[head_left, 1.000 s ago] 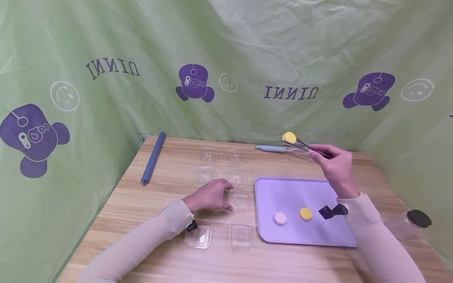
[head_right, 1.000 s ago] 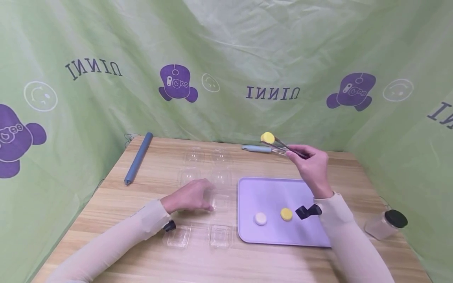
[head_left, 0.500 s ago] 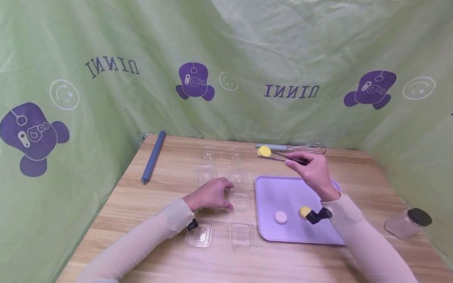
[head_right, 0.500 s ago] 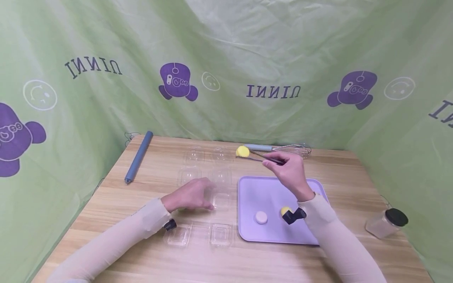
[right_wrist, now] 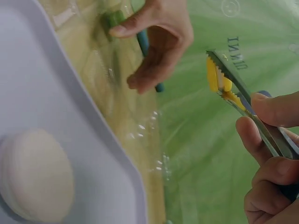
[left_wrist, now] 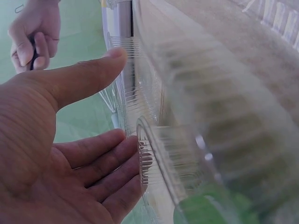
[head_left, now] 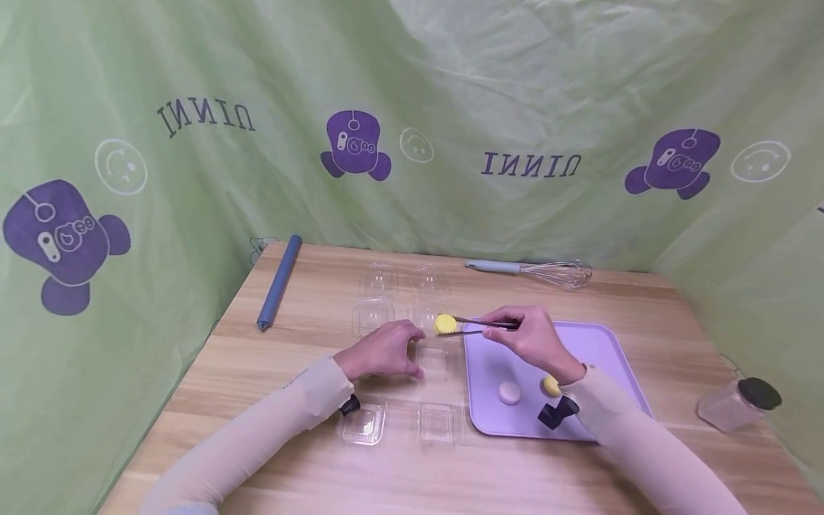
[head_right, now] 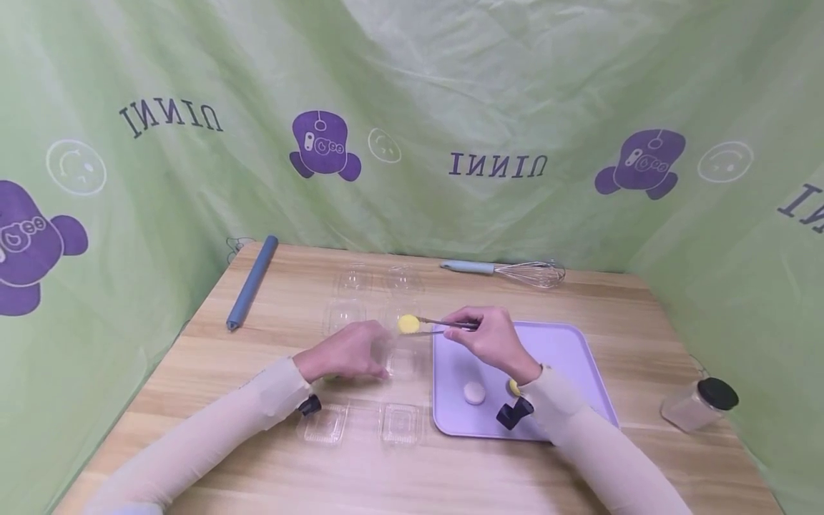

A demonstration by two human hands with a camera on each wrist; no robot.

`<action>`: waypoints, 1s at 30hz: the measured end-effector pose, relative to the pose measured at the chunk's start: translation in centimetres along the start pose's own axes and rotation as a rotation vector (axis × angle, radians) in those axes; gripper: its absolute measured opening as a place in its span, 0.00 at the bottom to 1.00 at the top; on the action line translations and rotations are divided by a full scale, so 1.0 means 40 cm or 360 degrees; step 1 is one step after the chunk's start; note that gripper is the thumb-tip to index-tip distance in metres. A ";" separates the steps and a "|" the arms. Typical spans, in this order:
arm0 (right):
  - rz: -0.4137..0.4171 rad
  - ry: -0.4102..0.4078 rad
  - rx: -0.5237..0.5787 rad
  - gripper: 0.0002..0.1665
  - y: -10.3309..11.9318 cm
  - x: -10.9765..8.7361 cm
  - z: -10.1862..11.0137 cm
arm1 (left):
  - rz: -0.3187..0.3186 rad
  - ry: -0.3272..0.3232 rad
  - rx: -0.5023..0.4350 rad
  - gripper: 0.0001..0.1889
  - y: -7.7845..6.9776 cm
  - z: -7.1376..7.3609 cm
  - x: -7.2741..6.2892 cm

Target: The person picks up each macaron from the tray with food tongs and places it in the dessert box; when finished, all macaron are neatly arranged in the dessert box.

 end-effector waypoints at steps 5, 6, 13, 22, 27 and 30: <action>-0.0027 0.0095 -0.0073 0.11 -0.019 -0.011 -0.055 | -0.0018 0.0009 0.0010 0.42 -0.002 -0.001 0.002; -0.0022 0.0116 -0.0094 0.11 -0.022 -0.013 -0.066 | -0.0019 0.0010 0.0009 0.42 -0.003 -0.001 0.002; 0.0149 0.0229 -0.0285 0.08 -0.022 -0.019 -0.120 | -0.0016 0.0002 0.0018 0.42 -0.004 0.003 0.005; 0.0201 0.0278 -0.0401 0.07 -0.032 -0.019 -0.141 | 0.0024 0.0013 0.0036 0.42 -0.001 0.003 0.005; 0.0234 0.0277 -0.0450 0.07 -0.033 -0.021 -0.150 | 0.0027 0.0009 0.0029 0.42 -0.003 0.005 0.002; 0.0225 0.0291 -0.0450 0.07 -0.036 -0.021 -0.154 | 0.0031 0.0013 0.0016 0.42 -0.006 0.005 -0.001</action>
Point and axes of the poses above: each hand's wrist, its own x-axis towards the middle knuckle, its own z-axis out of the back of the hand, y = z × x, the point moved 10 cm from there along x, towards the middle knuckle, and after that the axes turned 4 degrees about -y, right-handed, at the moved point
